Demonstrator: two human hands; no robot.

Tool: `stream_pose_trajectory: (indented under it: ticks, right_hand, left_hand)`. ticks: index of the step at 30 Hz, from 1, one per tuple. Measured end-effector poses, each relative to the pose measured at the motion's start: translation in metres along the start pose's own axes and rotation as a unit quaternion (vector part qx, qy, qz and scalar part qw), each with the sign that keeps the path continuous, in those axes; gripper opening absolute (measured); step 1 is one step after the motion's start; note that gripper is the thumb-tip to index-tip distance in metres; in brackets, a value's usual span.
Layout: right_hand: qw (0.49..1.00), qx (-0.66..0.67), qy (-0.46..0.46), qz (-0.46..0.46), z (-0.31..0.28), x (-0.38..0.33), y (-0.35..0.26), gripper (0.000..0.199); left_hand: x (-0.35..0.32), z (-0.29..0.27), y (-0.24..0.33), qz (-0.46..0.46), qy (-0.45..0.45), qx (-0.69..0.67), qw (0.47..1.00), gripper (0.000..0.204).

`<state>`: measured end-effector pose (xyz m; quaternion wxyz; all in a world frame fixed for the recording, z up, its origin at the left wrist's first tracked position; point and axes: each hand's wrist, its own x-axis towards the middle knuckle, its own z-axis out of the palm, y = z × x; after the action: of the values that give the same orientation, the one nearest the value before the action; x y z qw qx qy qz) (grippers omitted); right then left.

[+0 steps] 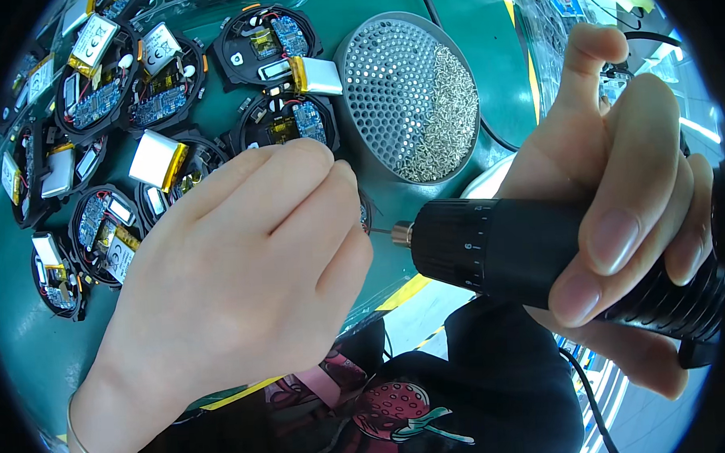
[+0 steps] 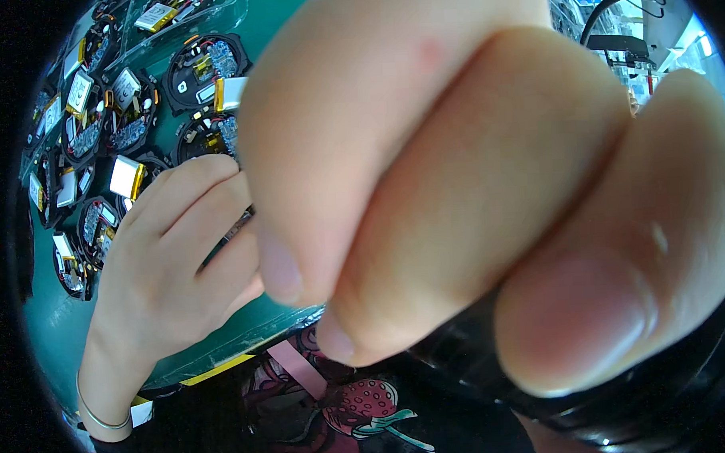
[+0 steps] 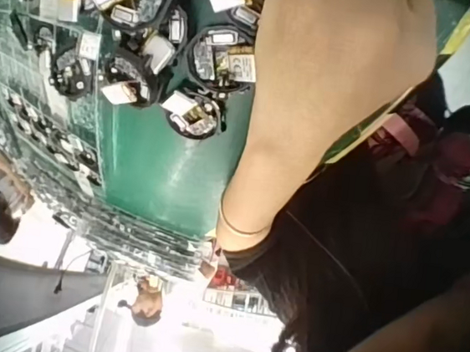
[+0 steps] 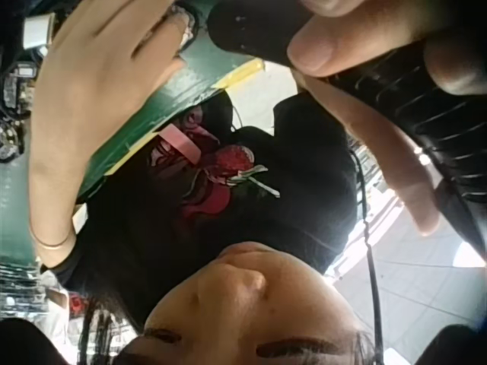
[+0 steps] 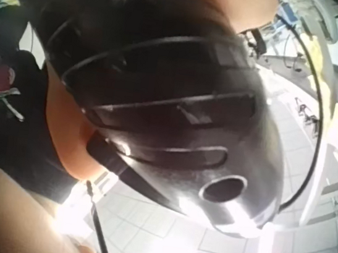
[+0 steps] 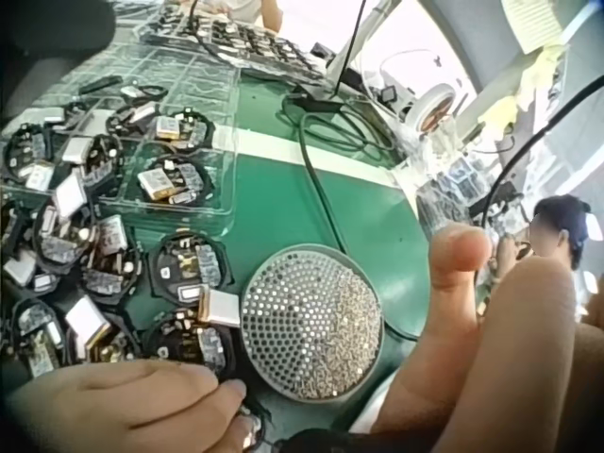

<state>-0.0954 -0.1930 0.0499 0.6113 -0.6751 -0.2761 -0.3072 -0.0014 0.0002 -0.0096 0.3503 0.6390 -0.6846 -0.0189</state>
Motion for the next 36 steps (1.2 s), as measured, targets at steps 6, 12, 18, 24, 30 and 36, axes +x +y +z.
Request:
stream_pose_trajectory:
  ticks: [6, 12, 18, 24, 30, 36]
  right_hand:
    - [1.000, -0.005, -0.003, 0.000, 0.002, 0.000, 0.003, 0.042]
    - [1.000, -0.008, -0.010, 0.011, 0.005, -0.004, -0.006, 0.041]
    - [1.000, -0.006, -0.016, 0.014, 0.011, -0.007, -0.007, 0.041]
    - [1.000, -0.008, -0.014, 0.017, 0.012, -0.010, -0.009, 0.041]
    - [1.000, -0.003, -0.009, 0.014, 0.009, -0.008, -0.007, 0.041]
    - [1.000, 0.002, -0.006, 0.015, 0.008, -0.009, -0.004, 0.040]
  left_hand:
    - [-0.001, 0.003, 0.001, -0.004, 0.025, 0.012, 1.000, 0.036]
    - [0.001, 0.002, 0.000, 0.004, 0.029, 0.008, 1.000, 0.035]
    - [0.001, 0.018, 0.000, 0.003, 0.192, -0.022, 0.981, 0.018]
    - [0.003, 0.014, -0.001, 0.002, 0.150, -0.044, 0.988, 0.019]
    - [0.003, 0.007, 0.002, 0.007, 0.163, -0.063, 0.985, 0.019]
    - [-0.004, -0.004, -0.002, 0.023, -0.011, 0.004, 1.000, 0.037]
